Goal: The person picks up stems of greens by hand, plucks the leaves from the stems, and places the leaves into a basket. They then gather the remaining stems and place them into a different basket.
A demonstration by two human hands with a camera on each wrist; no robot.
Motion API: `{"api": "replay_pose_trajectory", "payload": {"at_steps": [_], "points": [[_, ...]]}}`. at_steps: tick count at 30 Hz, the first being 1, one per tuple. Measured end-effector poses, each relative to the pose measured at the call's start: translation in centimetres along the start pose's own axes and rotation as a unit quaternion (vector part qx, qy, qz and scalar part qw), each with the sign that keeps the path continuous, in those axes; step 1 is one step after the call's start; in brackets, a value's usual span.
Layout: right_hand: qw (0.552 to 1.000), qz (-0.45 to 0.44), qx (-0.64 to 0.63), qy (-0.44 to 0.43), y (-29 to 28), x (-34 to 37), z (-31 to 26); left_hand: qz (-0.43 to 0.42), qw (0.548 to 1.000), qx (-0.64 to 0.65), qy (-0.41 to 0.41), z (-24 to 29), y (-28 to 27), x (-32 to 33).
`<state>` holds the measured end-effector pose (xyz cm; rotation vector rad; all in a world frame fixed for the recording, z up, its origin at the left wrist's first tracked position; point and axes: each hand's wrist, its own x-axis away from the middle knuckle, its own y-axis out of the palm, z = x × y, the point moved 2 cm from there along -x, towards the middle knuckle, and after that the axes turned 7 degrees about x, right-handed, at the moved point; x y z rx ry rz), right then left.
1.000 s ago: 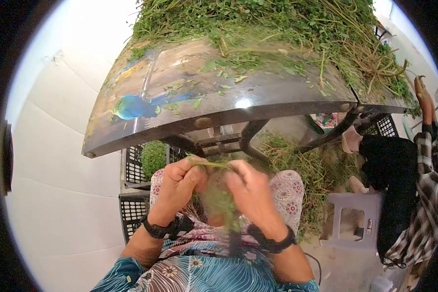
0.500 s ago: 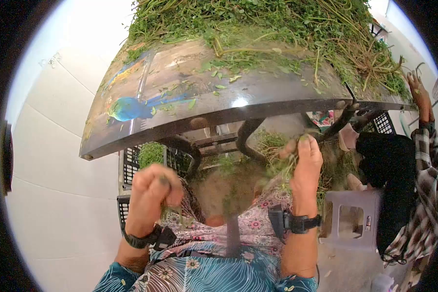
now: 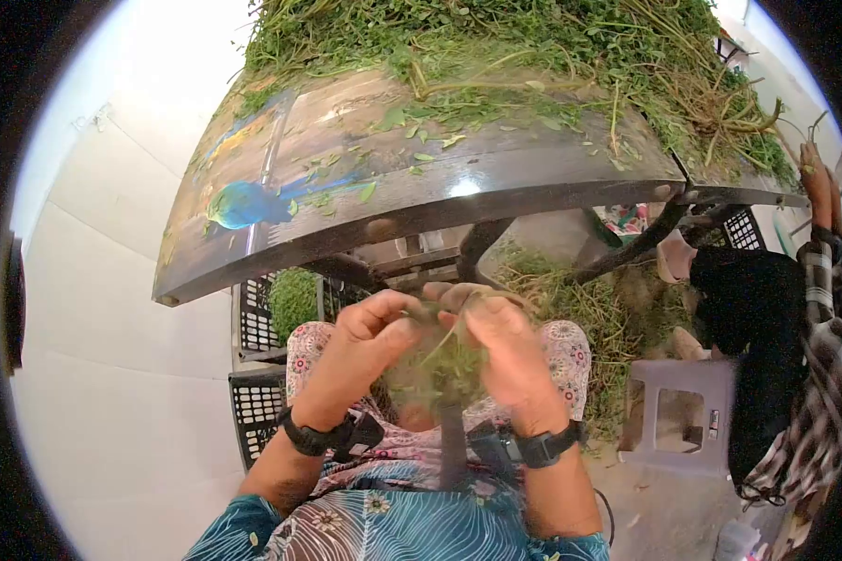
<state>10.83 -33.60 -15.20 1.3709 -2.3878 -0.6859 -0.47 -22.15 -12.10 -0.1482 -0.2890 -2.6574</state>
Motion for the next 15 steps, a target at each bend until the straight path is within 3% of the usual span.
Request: {"api": "replay_pose_trajectory", "payload": {"at_steps": [2,6,9,15], "points": [[0.998,0.007,0.059,0.037,0.6,0.1,0.0,-0.036,0.999,0.003,0.0,-0.8,0.1,-0.1],[0.989,0.023,0.131,0.062,1.3,0.3,0.1,-0.024,0.997,-0.069,0.022,-1.7,-0.1,-0.2],[0.994,0.004,0.092,0.061,1.4,0.1,0.3,-0.049,0.988,0.119,-0.091,-1.2,-0.3,0.2],[0.989,-0.012,0.145,0.036,1.5,-0.1,0.7,-0.071,0.987,0.096,-0.109,-2.4,-0.4,0.3]]}}
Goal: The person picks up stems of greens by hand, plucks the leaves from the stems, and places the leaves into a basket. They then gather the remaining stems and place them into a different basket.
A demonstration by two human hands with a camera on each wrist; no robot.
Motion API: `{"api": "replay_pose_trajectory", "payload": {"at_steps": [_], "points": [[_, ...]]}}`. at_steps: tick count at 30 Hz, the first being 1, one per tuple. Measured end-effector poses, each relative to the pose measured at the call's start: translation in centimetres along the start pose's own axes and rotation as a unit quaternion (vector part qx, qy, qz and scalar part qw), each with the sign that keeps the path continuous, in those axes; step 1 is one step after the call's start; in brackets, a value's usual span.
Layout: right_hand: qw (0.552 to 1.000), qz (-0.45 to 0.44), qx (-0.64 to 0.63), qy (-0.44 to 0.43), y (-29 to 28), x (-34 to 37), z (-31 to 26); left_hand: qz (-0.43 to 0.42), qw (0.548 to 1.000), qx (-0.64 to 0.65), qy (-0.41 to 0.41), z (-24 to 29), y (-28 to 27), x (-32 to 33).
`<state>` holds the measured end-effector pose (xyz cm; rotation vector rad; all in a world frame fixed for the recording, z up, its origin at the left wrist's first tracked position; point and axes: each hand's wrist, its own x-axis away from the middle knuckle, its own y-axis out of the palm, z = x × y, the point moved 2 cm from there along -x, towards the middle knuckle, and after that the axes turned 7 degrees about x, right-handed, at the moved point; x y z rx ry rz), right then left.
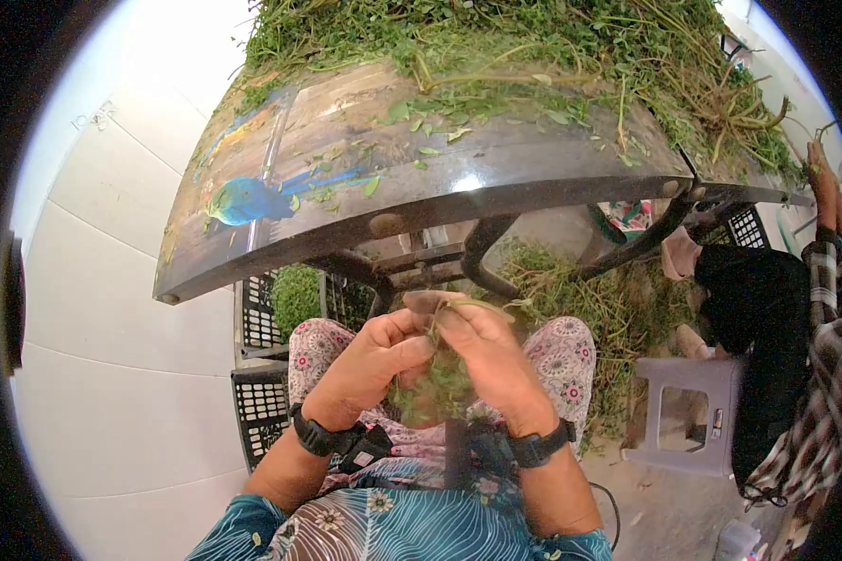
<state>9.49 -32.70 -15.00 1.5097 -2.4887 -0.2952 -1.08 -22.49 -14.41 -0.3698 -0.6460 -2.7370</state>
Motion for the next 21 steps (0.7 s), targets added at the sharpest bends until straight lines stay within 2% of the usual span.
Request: {"api": "replay_pose_trajectory", "payload": {"at_steps": [3,5,6,7,9,12,15,18,21], "points": [[0.999,0.037,0.004,0.039,-0.2,0.3,0.7,0.045,0.998,-0.003,0.048,-0.1,0.2,0.0],[0.989,0.071,0.126,0.031,-0.4,0.7,0.0,0.096,0.98,-0.121,0.126,-0.6,-0.5,-0.2],[0.985,0.088,0.145,0.033,-0.4,0.8,-0.2,0.12,0.962,-0.179,0.165,-0.7,-0.8,-0.3],[0.98,0.106,0.164,0.035,-0.4,1.0,-0.4,0.139,0.951,-0.22,0.169,-0.6,-0.7,-0.2],[0.981,0.144,0.116,0.051,-0.3,1.4,-0.3,0.173,0.921,-0.303,0.175,-0.1,-0.5,0.0],[0.988,0.131,0.074,0.03,0.4,1.5,-0.9,0.205,0.901,-0.311,0.222,-0.1,0.9,0.1],[0.984,0.164,0.061,0.042,0.8,1.3,-0.2,0.182,0.848,-0.403,0.291,-0.8,1.4,-0.1],[0.982,0.166,0.078,0.04,0.5,1.2,0.5,0.159,0.836,-0.423,0.31,-1.3,1.3,-0.2],[0.985,0.172,0.029,-0.002,0.2,1.2,1.1,0.106,0.888,-0.385,0.23,-0.5,1.4,0.1]]}}
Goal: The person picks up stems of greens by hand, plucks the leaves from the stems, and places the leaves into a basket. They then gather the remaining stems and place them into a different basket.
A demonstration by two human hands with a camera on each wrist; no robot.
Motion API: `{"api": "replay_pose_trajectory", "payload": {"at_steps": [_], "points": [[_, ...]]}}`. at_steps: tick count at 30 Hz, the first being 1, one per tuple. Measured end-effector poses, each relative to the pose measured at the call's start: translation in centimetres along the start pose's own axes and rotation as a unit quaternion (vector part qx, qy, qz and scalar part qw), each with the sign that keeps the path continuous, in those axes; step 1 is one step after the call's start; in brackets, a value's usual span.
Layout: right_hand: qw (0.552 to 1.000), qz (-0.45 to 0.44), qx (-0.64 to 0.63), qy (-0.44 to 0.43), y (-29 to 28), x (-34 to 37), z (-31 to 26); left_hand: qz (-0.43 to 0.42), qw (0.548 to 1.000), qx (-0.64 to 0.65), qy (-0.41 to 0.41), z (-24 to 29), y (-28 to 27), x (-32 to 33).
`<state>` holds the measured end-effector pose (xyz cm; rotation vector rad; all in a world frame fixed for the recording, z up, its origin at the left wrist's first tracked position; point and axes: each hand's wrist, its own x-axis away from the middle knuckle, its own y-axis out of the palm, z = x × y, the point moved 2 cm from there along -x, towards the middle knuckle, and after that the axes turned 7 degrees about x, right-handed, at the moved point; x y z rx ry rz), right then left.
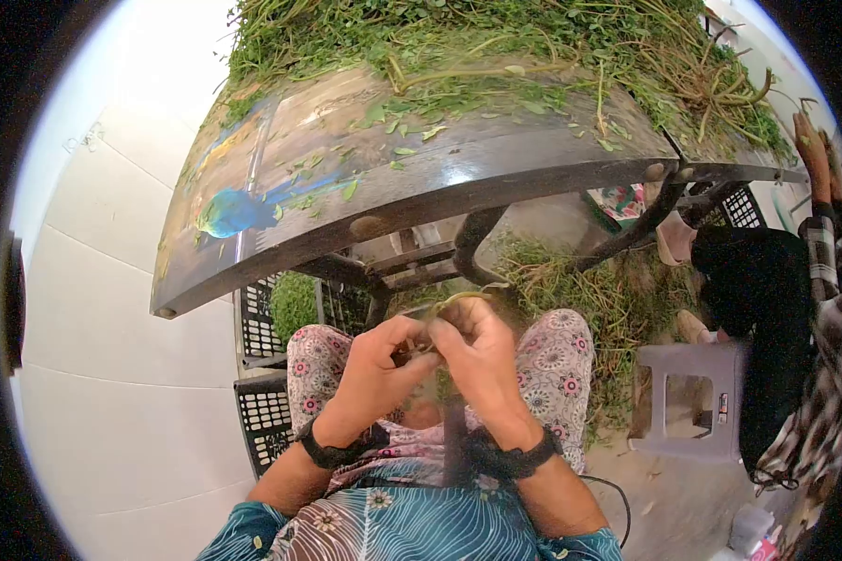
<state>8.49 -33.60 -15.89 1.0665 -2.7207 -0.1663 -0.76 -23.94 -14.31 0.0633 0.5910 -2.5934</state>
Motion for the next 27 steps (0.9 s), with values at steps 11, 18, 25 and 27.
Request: {"api": "replay_pose_trajectory", "payload": {"at_steps": [11,18,25,27], "points": [[0.994,-0.095,0.03,0.036,-0.1,0.1,0.3,0.024,0.967,0.2,-0.153,0.4,-1.5,-1.0],[0.988,-0.118,0.097,0.008,-0.4,0.1,0.4,0.022,0.957,0.229,-0.174,0.4,-1.4,-0.6],[0.974,-0.153,0.168,-0.016,-0.4,0.4,-1.0,-0.019,0.888,0.378,-0.261,-0.5,-1.7,-0.3],[0.968,-0.16,0.19,-0.009,-0.4,0.3,-0.9,-0.001,0.899,0.361,-0.249,-0.4,-1.5,-0.3]]}}
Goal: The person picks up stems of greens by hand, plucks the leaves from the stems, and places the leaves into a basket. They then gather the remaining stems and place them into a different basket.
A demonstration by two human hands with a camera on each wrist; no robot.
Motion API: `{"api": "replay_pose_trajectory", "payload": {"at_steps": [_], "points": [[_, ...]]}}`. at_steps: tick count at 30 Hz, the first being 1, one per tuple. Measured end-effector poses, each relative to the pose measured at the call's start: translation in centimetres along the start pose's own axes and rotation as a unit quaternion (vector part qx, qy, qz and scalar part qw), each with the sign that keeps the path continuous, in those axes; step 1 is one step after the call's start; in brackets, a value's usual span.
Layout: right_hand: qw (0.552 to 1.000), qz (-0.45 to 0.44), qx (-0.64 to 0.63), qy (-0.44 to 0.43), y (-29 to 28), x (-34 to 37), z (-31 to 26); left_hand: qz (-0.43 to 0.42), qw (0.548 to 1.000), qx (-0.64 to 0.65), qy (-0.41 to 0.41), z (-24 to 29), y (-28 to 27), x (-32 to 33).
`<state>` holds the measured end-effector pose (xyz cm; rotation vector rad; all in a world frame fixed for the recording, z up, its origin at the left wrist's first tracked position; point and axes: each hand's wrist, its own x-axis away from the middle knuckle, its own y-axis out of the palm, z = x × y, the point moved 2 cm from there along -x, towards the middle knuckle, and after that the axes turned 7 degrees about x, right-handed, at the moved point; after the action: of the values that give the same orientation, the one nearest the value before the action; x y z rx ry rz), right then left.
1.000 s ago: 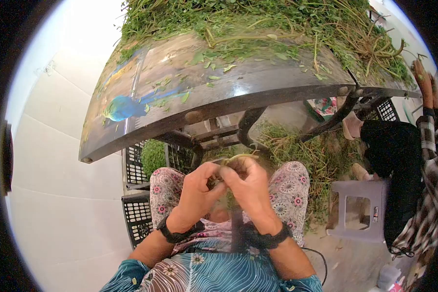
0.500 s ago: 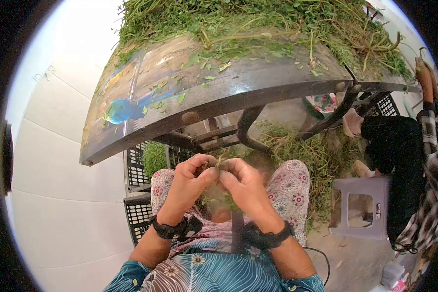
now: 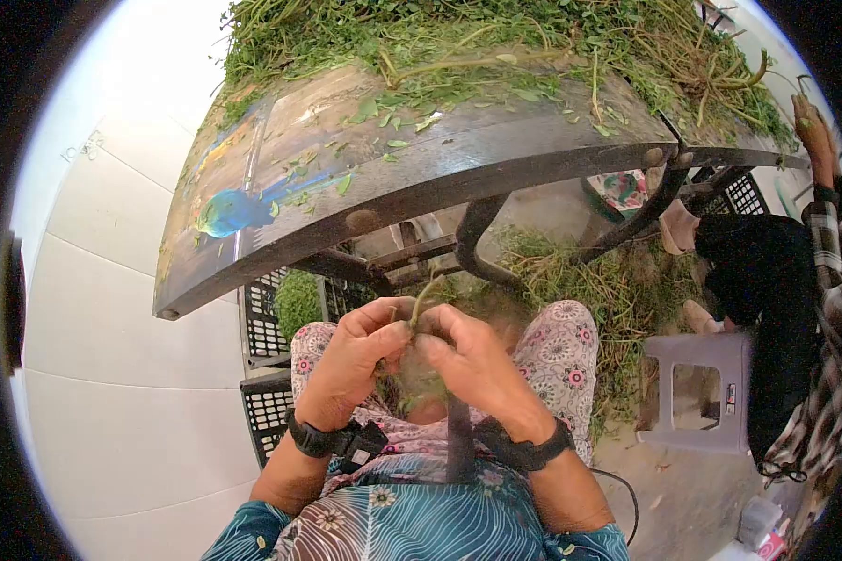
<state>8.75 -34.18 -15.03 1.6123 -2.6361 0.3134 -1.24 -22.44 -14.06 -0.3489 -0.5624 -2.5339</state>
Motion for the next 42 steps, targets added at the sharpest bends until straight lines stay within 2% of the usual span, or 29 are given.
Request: {"api": "replay_pose_trajectory", "payload": {"at_steps": [3,6,7,9,12,15,18,21,24,27,28,31,32,35,36,42], "points": [[0.997,-0.011,0.08,-0.007,0.0,0.0,-0.3,-0.01,1.0,-0.003,-0.007,-0.1,-0.2,0.0],[0.997,-0.002,0.078,0.004,0.1,0.1,-0.2,-0.023,0.999,-0.031,0.012,0.1,-0.1,0.1],[0.992,0.029,0.116,-0.041,0.2,0.0,0.0,-0.015,0.999,-0.042,0.021,0.1,-0.2,0.0],[0.969,0.089,0.188,-0.13,0.5,-0.2,0.7,0.0,0.997,-0.065,0.038,-0.2,-0.7,-0.2],[0.889,0.16,0.354,-0.242,0.1,-0.4,0.2,0.018,0.987,-0.14,0.081,0.0,-0.6,0.0],[0.871,0.17,0.391,-0.245,0.0,-0.2,-0.3,0.03,0.956,-0.25,0.151,0.1,-0.8,0.1],[0.914,0.134,0.338,-0.18,0.4,0.3,-0.6,0.077,0.939,-0.269,0.198,-0.6,-1.2,0.0],[0.977,0.062,0.202,-0.019,1.2,0.4,-1.3,0.111,0.947,-0.251,0.169,-1.2,-1.8,-0.7],[0.993,0.024,0.107,-0.053,3.0,0.5,-0.4,0.164,0.945,-0.191,0.209,-1.9,-2.3,-1.7],[0.999,-0.035,-0.007,-0.038,4.3,1.2,-1.1,0.135,0.984,-0.001,0.114,-2.2,-3.6,-2.2],[0.996,0.029,0.024,-0.084,3.5,0.9,-1.1,0.101,0.991,0.03,0.088,-1.8,-3.5,-2.0],[0.992,0.121,0.006,-0.025,0.4,0.2,-0.9,0.05,0.992,0.096,0.067,-1.7,-3.7,-1.7],[0.993,0.109,-0.029,0.023,-0.3,0.2,-0.7,0.027,0.991,0.125,0.046,-1.2,-3.3,-1.4],[0.978,0.129,0.139,-0.089,-0.7,-0.1,-0.3,-0.03,0.981,0.192,0.018,-1.2,-2.5,-1.4],[0.974,0.114,0.172,-0.098,-0.4,0.0,-0.1,-0.022,0.981,0.193,0.017,-1.1,-2.1,-1.2],[0.978,0.094,0.161,-0.092,1.3,-0.3,0.7,0.003,0.987,0.161,0.022,-0.7,-1.0,-0.8]]}}
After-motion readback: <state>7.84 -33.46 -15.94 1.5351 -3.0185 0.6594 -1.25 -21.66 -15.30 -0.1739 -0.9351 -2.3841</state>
